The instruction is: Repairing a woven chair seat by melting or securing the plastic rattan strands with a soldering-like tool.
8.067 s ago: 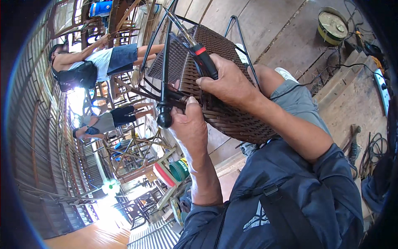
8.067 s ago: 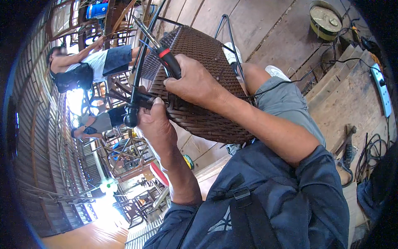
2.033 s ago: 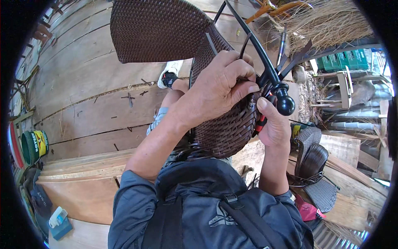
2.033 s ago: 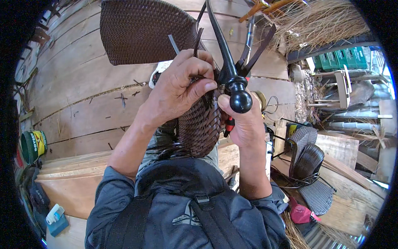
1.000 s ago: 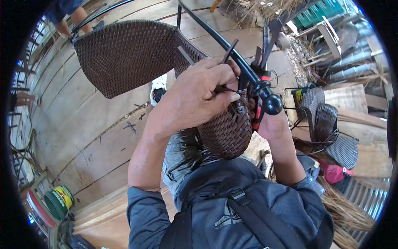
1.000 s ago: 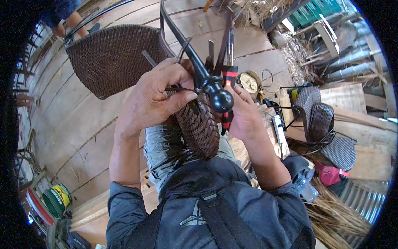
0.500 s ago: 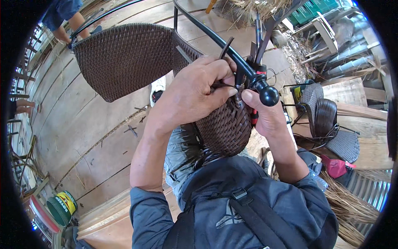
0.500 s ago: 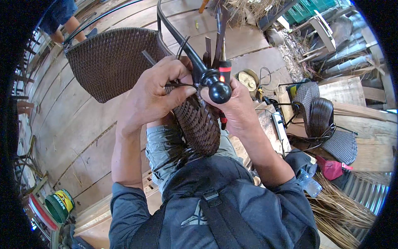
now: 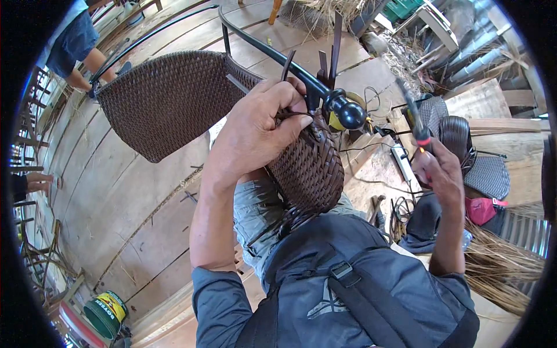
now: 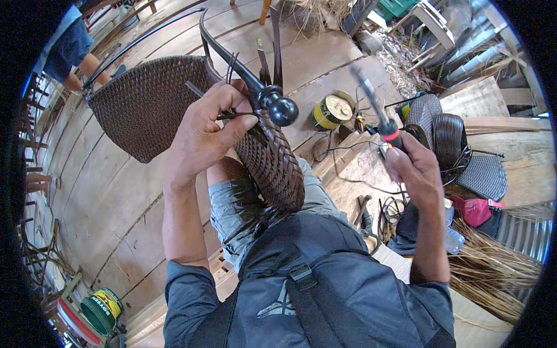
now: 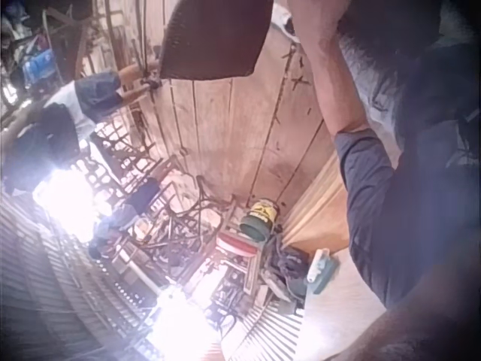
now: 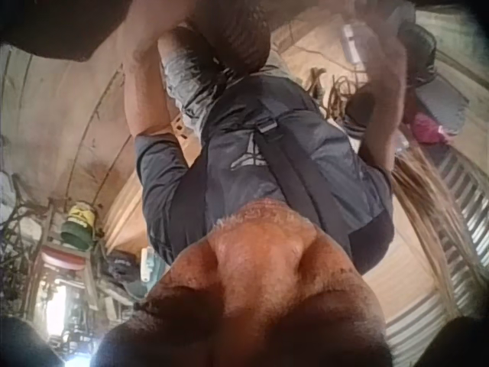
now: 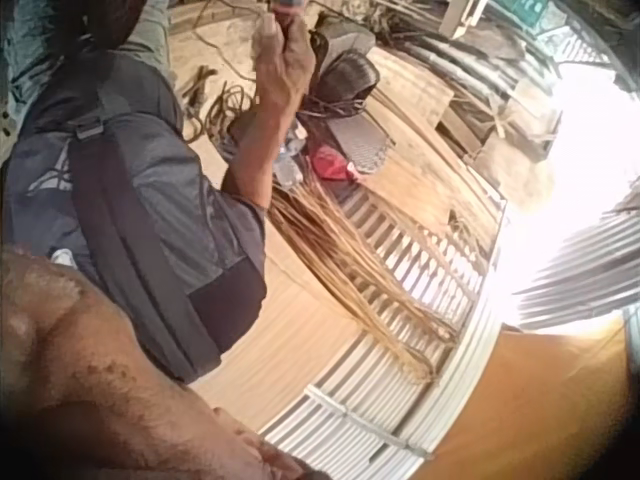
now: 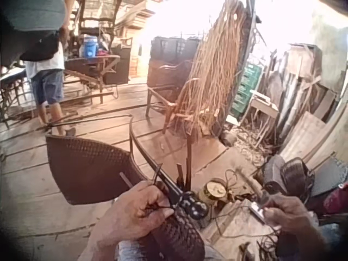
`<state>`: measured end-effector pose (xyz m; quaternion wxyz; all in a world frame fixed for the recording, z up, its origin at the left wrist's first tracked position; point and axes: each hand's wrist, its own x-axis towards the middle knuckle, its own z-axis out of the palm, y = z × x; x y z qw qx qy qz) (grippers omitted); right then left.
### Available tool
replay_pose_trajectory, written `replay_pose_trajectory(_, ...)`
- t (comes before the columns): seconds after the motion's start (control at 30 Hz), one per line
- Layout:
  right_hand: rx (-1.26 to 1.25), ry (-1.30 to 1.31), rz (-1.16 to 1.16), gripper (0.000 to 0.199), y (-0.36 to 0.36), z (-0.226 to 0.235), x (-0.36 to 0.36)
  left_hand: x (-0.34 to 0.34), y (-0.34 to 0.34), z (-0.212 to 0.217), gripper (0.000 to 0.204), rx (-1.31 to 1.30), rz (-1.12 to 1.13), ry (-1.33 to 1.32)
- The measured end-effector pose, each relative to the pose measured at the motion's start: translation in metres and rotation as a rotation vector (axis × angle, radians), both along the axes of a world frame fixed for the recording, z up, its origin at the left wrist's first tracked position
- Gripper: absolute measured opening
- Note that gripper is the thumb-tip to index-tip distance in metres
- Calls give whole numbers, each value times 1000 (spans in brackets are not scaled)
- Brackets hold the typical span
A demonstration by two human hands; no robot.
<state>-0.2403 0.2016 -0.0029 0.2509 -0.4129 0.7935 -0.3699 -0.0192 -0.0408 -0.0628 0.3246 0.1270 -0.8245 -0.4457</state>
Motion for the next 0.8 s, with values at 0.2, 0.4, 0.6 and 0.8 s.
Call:
replay_pose_trajectory(0.2,84,539,311,40,-10,58,22,2,1,3,18,14,3,-1)
replay_pose_trajectory(0.4,232,818,440,33,-34,86,36,2,2,-2,18,24,0,66)
replay_pose_trajectory(0.6,245,842,456,33,-43,83,39,3,1,-6,17,-32,6,93)
replay_pose_trajectory(0.8,273,830,440,33,-43,81,38,2,2,-3,17,-59,21,75)
